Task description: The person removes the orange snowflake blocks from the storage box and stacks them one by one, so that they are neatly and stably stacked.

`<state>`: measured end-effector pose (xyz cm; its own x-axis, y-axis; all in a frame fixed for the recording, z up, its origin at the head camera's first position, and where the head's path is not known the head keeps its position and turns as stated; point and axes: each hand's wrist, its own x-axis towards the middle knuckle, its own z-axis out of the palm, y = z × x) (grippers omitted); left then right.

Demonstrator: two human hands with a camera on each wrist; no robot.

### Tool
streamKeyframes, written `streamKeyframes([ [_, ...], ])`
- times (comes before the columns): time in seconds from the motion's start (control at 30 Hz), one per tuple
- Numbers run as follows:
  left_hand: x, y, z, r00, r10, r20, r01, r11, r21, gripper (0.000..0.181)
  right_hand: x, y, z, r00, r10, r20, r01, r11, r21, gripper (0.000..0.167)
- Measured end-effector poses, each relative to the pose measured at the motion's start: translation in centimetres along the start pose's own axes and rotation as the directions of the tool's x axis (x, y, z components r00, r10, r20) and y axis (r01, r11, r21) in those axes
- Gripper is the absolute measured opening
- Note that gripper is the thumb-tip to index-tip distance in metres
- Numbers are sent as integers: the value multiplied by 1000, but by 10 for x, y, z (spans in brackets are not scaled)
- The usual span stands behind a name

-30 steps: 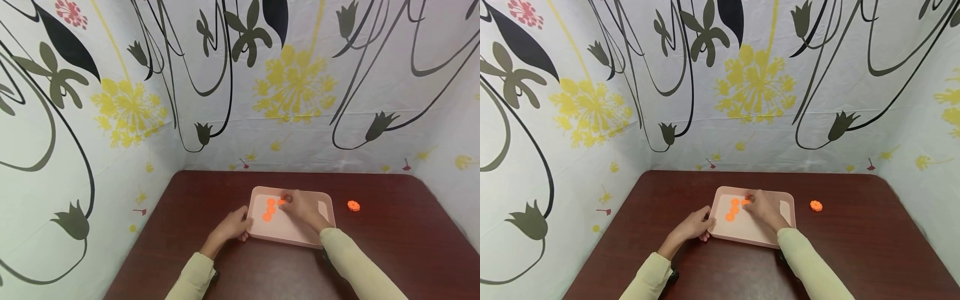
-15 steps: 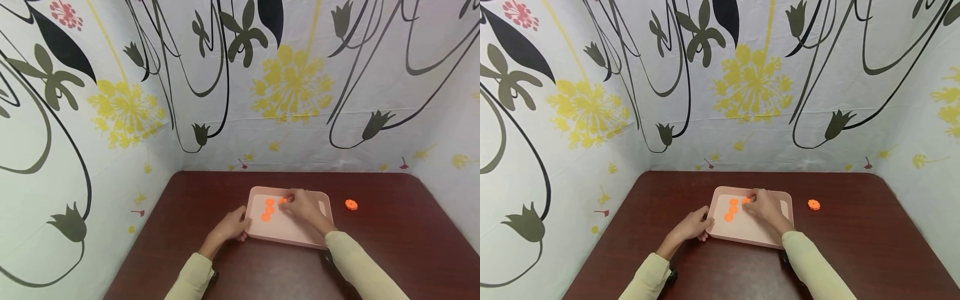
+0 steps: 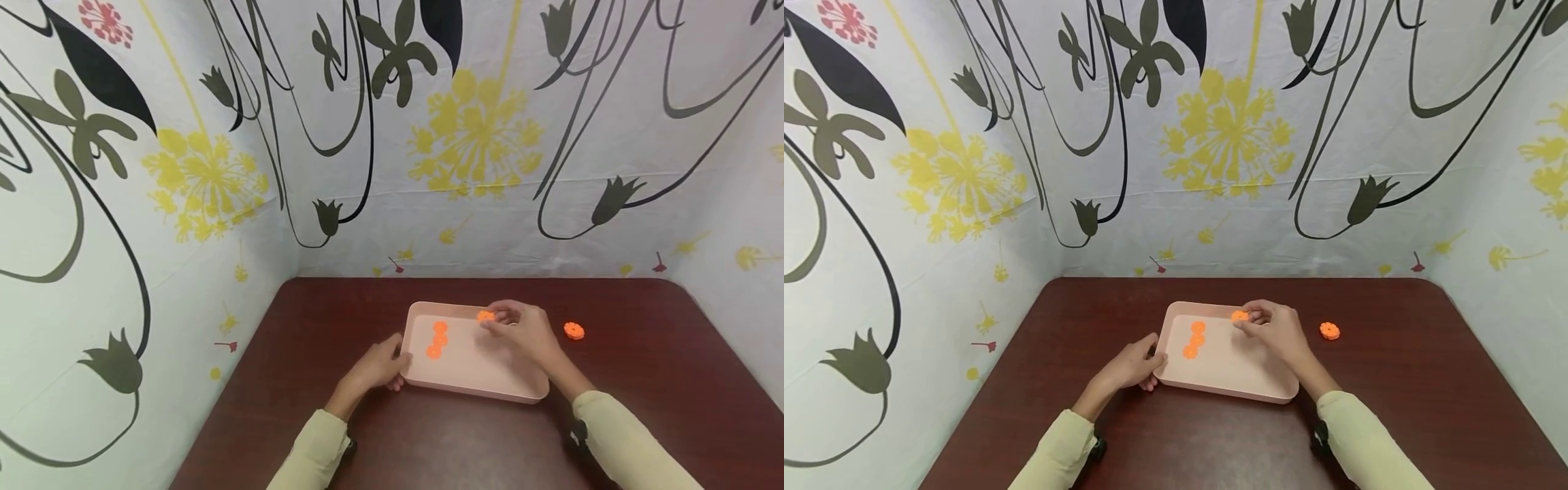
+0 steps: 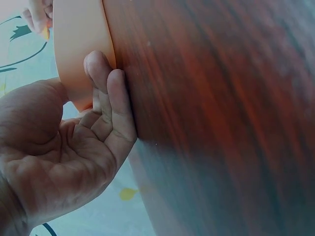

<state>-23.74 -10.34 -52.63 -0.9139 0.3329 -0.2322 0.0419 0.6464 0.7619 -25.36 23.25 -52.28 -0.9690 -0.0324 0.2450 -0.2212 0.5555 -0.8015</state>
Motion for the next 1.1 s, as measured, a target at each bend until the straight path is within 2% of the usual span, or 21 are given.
streamKeyframes([
  [0.33, -2, 2, -1, 1000, -7, 0, 7, 1000, -11, 18, -16, 17, -50, 992, 18, -129, -19, 1000, -5, 36],
  [0.6, -3, 0, -1, 1000, -4, 0, 4, 1000, -8, 19, -33, 44, -88, 966, 109, -234, -129, 989, -72, 43],
  [0.83, -1, -1, -1, 1000, 2, 4, -1, 1000, -13, 18, -40, 72, -105, 961, 176, -216, -202, 973, -109, 46],
  [0.97, -2, -1, -1, 1000, 3, 2, -3, 1000, -17, 18, -39, 79, -107, 956, 208, -205, -244, 955, -167, 50],
  [1.1, -2, 0, -1, 1000, 3, -1, -3, 1000, -14, 17, -38, 82, -106, 959, 211, -190, -253, 939, -232, 49],
])
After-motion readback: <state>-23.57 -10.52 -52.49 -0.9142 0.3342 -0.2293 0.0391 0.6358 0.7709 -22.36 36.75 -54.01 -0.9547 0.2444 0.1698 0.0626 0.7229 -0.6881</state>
